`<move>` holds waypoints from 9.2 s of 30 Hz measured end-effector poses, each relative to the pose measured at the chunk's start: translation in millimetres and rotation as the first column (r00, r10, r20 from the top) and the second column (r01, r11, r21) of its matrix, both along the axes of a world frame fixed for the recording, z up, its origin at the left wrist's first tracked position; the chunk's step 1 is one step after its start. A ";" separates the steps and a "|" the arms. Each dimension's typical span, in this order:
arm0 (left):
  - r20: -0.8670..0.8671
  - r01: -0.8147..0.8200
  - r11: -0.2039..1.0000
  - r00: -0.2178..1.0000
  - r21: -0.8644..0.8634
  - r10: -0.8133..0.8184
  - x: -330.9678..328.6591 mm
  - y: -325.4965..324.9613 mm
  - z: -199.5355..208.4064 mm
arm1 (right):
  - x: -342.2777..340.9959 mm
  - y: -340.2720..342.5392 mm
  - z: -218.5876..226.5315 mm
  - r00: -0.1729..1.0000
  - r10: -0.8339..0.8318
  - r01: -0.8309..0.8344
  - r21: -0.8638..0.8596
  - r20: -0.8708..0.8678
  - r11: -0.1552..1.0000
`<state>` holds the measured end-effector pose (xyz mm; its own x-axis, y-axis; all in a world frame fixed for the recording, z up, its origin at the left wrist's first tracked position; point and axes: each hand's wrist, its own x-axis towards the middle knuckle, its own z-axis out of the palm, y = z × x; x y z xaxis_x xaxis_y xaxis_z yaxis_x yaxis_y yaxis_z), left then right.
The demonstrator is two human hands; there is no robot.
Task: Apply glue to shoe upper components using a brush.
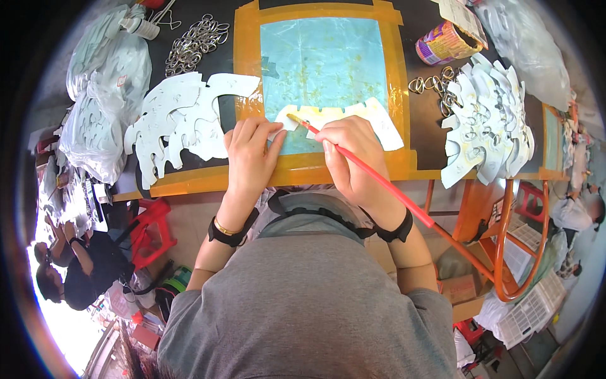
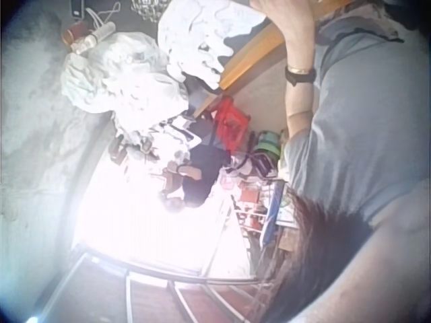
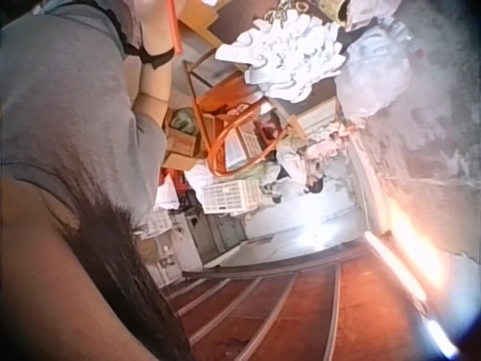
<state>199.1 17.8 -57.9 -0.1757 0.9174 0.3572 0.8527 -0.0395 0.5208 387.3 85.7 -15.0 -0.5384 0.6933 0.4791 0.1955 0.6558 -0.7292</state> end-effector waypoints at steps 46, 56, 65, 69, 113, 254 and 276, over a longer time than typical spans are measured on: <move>-0.634 -0.539 0.816 0.710 -0.210 0.306 -339.2 339.7 28.9 | 80.7 12.1 -31.0 0.744 -0.547 0.557 -0.096 -0.384 0.825; -0.604 -0.571 0.719 0.752 -0.397 0.263 -339.1 324.1 37.3 | 72.4 16.3 -30.7 0.752 -0.522 0.539 -0.080 -0.404 0.838; -0.558 -0.598 0.689 0.762 -0.410 0.329 -355.8 337.8 18.2 | 70.5 21.5 -33.8 0.746 -0.538 0.555 -0.080 -0.393 0.828; -0.584 -0.585 0.673 0.765 -0.452 0.272 -354.6 336.9 15.2 | 70.7 19.3 -31.6 0.746 -0.540 0.558 -0.076 -0.390 0.826; 0.103 0.339 0.874 0.940 -0.347 -0.324 -75.9 96.5 114.8 | 132.3 2.3 10.4 0.558 -0.617 0.338 -0.526 -0.556 0.780; -0.310 0.505 0.834 0.775 -0.220 -0.551 -20.1 99.1 24.6 | -38.8 174.7 -37.6 0.914 0.243 -0.122 -0.351 0.326 0.928; -0.451 0.027 0.999 0.892 -0.047 -0.045 -176.8 174.0 11.1 | -29.9 153.4 -17.5 0.983 0.181 -0.147 -0.583 0.001 0.799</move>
<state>22.3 191.8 -46.8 0.0297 0.9345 0.3547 0.9947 -0.0627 0.0818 357.4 239.1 -32.5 -0.6822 0.7310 -0.0155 0.1739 0.1417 -0.9745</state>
